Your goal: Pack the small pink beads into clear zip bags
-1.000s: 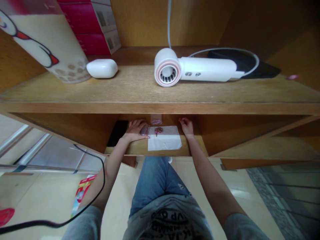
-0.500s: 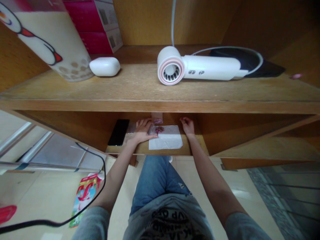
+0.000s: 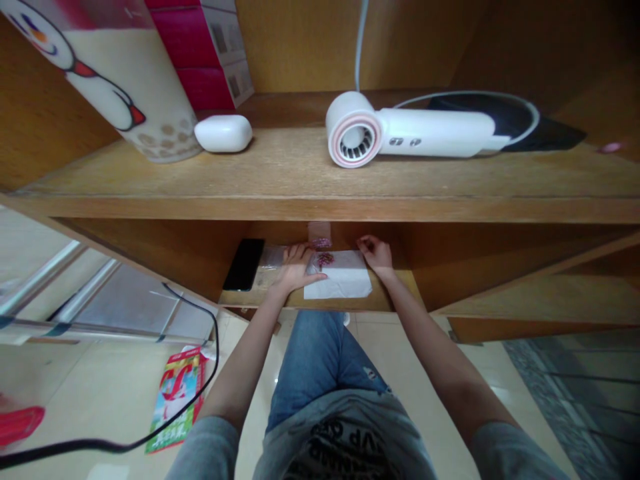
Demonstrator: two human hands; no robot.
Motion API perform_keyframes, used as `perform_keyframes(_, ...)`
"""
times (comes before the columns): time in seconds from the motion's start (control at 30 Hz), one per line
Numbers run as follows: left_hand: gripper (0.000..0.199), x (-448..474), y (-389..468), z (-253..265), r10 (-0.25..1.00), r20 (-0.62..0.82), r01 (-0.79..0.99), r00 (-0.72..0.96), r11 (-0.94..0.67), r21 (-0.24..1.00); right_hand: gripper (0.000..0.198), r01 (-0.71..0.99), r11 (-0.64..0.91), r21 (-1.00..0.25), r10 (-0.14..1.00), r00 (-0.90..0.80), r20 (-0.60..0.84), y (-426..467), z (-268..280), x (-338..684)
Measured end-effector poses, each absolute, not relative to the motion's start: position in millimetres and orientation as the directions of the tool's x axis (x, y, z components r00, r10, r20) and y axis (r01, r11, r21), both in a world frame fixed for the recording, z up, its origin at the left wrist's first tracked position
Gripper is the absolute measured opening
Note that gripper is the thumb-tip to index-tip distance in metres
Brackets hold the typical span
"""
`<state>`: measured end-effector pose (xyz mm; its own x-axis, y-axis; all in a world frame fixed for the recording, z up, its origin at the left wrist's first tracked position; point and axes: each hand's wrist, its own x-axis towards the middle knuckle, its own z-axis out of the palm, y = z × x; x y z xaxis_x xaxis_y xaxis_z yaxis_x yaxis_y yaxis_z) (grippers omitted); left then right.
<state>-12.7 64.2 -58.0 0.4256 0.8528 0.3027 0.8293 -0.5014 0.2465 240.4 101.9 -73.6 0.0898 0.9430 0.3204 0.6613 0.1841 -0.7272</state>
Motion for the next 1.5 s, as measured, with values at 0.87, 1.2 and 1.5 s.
perform_keyframes(0.87, 0.069, -11, 66, -59, 0.853, 0.298, 0.822, 0.428, -0.504, 0.263, 0.017, 0.839, 0.232, -0.491, 0.973, -0.191, 0.133, 68, -55, 192)
perform_keyframes(1.2, 0.066, -12, 67, -60, 0.833, 0.304, 0.808, 0.462, -0.537, 0.241, 0.015, 0.708, 0.288, -0.645, 0.954, -0.268, 0.132, 69, -49, 160)
perform_keyframes(1.5, 0.065, -13, 66, -58, 0.832, 0.309, 0.806, 0.461, -0.538, 0.245, 0.019, 0.752, 0.177, -0.635, 0.984, -0.134, 0.116, 71, -56, 179)
